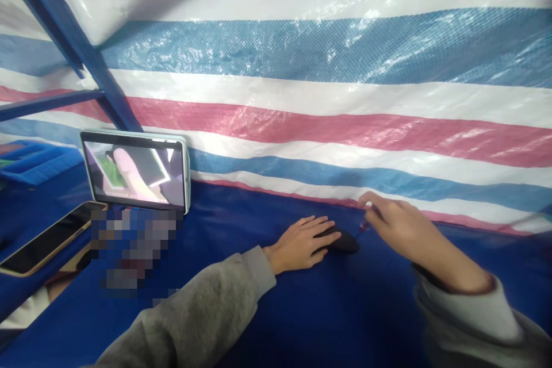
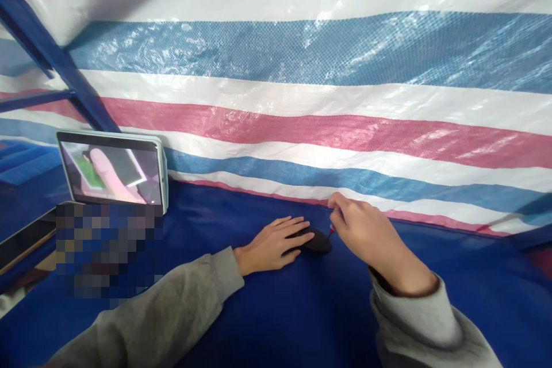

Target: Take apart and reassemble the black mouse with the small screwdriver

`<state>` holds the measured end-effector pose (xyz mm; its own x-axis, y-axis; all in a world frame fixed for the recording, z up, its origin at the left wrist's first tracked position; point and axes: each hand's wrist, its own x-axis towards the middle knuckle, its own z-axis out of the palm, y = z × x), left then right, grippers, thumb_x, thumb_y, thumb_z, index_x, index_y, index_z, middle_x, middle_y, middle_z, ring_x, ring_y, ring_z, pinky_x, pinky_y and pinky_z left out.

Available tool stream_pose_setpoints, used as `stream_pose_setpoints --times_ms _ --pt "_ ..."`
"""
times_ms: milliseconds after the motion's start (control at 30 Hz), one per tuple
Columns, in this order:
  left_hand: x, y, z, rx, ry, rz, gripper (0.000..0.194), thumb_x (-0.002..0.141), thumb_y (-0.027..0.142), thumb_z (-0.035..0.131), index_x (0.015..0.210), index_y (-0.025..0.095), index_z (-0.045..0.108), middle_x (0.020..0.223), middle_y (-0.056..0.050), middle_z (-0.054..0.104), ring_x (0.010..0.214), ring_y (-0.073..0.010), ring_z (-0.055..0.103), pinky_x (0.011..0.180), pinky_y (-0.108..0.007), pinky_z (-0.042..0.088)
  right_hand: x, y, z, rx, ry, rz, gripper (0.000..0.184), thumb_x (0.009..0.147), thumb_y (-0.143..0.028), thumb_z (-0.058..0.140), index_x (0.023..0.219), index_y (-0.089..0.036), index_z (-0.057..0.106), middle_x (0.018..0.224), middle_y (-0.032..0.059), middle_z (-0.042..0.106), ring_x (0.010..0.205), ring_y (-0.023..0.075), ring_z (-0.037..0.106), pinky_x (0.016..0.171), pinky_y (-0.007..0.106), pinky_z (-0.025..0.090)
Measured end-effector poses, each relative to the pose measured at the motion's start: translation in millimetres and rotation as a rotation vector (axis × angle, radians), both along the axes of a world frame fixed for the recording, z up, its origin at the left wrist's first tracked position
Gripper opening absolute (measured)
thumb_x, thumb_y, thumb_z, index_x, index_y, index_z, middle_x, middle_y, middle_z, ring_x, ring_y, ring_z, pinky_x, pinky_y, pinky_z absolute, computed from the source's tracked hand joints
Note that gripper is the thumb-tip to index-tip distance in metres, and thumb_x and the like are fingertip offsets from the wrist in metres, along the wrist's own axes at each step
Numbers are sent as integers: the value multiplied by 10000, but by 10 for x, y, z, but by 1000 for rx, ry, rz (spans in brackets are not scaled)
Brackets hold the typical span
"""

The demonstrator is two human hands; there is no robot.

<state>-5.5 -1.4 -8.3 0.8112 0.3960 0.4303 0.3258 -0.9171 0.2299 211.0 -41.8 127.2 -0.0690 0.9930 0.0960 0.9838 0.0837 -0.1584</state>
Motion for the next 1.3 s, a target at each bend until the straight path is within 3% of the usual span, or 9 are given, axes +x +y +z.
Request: stream_pose_setpoints --times_ms 200,300,433,567,667,900,1133,1300 --pt "-6 2 6 -24 2 9 466 988 320 483 1446 251 425 1514 -64 428 1409 -226 388 1140 -418 343 -2 -33 -6 39 -47 -72 413 952 -526 308 886 -244 603 632 39 655 650 236 631 575 302 344" --pt "-7 1 11 -27 0 4 460 985 313 485 1439 253 434 1508 -62 436 1407 -224 390 1135 -416 348 -44 -58 3 30 -78 -115 341 951 -424 310 888 -241 591 716 52 692 714 241 651 586 300 352" --pt "-4 -5 22 -25 -5 -3 458 979 296 491 1433 255 443 1509 -66 435 1407 -227 390 1142 -420 342 -49 -77 -27 66 -51 -33 262 910 -283 340 949 -233 594 795 47 725 737 223 657 612 299 358" --pt "0 -6 16 -15 -8 -16 466 979 286 490 1441 253 432 1506 -70 438 1411 -227 383 1149 -425 332 -21 -83 -75 76 -91 -49 338 954 -390 307 951 -236 609 633 36 669 621 227 626 572 301 324" --pt "3 -6 7 -9 -9 -12 460 980 288 493 1435 256 439 1508 -63 436 1410 -225 384 1151 -420 330 -25 -95 -83 58 -95 -92 403 964 -483 292 920 -241 610 636 42 667 630 238 635 558 301 320" --pt "0 0 -11 8 -20 -18 453 986 294 485 1432 234 444 1506 -70 438 1418 -216 373 1169 -406 318 -24 -105 -51 95 -2 -1 238 875 -282 384 966 -246 602 827 31 744 756 225 677 644 309 412" --pt "-3 7 -21 39 -17 -43 441 1008 295 446 1435 184 437 1519 -83 417 1450 -206 316 1207 -383 270 41 -83 -74 87 -26 3 306 940 -407 347 950 -258 613 638 10 693 582 210 640 558 297 370" --pt "2 3 -13 58 7 -52 438 1021 286 425 1440 160 421 1524 -93 408 1449 -198 320 1213 -375 268 56 -55 -118 86 -64 -46 375 938 -493 358 963 -262 651 663 30 697 638 240 656 593 309 378"
